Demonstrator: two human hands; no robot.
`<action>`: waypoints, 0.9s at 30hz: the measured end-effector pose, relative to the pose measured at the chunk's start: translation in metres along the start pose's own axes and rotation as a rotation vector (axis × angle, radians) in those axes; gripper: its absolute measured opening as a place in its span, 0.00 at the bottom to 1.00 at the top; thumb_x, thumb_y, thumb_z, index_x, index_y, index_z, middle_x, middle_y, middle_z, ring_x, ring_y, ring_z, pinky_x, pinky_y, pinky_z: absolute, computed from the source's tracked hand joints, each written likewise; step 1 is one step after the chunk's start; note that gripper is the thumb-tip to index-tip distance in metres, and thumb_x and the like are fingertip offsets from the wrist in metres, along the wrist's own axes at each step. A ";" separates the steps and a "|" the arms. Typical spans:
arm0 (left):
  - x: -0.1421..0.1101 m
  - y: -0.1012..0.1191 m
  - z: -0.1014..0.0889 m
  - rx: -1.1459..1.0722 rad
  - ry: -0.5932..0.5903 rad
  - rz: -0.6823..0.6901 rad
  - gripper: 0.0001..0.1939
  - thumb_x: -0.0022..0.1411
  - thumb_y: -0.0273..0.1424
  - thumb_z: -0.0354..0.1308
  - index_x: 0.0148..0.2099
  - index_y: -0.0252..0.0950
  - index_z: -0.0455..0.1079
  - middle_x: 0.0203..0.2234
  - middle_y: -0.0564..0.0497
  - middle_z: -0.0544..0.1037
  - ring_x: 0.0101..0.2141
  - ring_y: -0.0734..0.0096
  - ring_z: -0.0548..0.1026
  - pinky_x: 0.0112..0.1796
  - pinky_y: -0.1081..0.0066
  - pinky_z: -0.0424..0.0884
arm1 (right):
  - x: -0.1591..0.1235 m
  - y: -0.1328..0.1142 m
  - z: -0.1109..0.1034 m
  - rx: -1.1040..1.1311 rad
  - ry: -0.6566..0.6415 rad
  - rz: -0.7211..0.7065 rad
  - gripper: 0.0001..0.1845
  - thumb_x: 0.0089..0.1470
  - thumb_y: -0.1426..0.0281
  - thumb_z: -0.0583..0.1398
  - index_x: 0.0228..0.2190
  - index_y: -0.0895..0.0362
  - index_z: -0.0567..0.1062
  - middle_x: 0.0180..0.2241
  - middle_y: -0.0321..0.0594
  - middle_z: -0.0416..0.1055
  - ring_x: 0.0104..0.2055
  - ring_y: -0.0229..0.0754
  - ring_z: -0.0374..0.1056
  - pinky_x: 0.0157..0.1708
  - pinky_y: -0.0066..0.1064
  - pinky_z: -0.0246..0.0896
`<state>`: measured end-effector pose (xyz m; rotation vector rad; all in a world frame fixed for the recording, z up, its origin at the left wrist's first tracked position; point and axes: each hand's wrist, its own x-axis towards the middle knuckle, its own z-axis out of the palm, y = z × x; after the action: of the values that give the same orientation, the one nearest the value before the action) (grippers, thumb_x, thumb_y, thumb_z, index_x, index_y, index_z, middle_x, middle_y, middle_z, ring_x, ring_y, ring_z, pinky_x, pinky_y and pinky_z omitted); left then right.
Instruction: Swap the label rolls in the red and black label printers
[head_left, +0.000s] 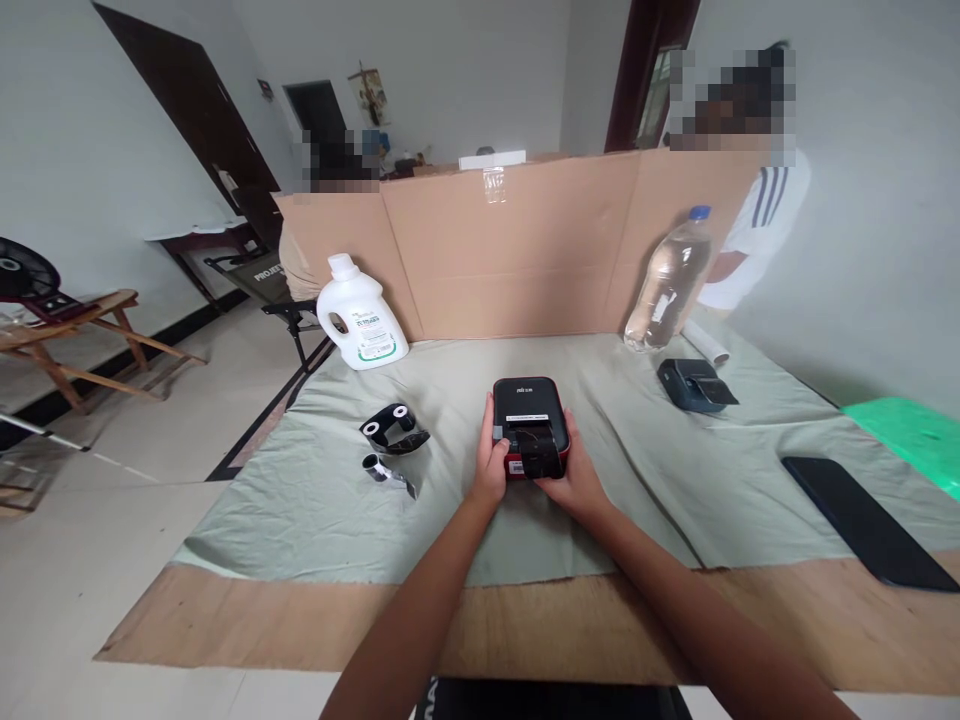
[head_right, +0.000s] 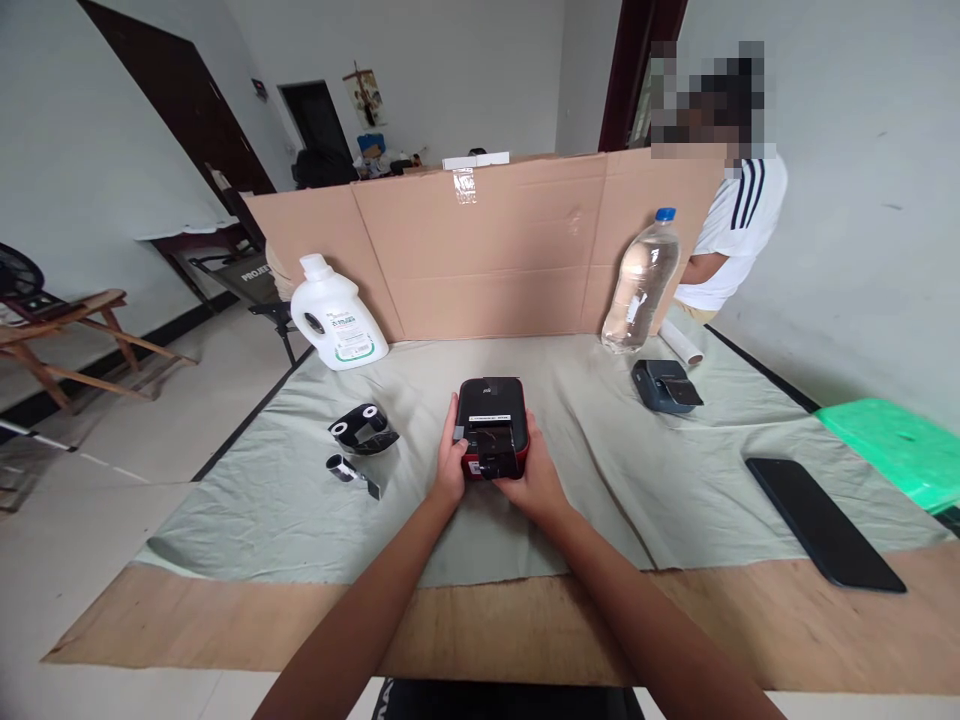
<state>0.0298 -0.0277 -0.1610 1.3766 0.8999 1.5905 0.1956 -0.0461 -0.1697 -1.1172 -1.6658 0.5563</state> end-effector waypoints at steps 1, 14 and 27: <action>-0.001 0.000 0.000 0.007 0.007 0.004 0.35 0.67 0.35 0.49 0.75 0.44 0.52 0.72 0.54 0.57 0.74 0.61 0.46 0.72 0.59 0.44 | 0.000 -0.001 0.000 -0.013 0.002 -0.003 0.60 0.49 0.60 0.69 0.72 0.56 0.43 0.68 0.56 0.59 0.67 0.62 0.62 0.64 0.58 0.60; -0.008 0.003 -0.002 0.000 0.015 0.035 0.36 0.69 0.45 0.54 0.74 0.43 0.55 0.74 0.55 0.51 0.74 0.61 0.45 0.72 0.62 0.41 | -0.004 -0.015 -0.003 -0.048 0.008 -0.024 0.56 0.48 0.61 0.69 0.70 0.56 0.50 0.66 0.56 0.62 0.65 0.62 0.65 0.62 0.54 0.63; -0.018 0.016 0.000 -0.038 0.047 -0.025 0.35 0.69 0.51 0.53 0.73 0.46 0.58 0.72 0.56 0.56 0.74 0.62 0.46 0.73 0.61 0.41 | -0.014 -0.010 -0.009 -0.143 -0.010 -0.026 0.49 0.52 0.69 0.61 0.71 0.59 0.49 0.66 0.56 0.63 0.65 0.59 0.64 0.63 0.54 0.61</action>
<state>0.0292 -0.0501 -0.1539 1.3017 0.9063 1.6189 0.2001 -0.0642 -0.1650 -1.1948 -1.7484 0.4324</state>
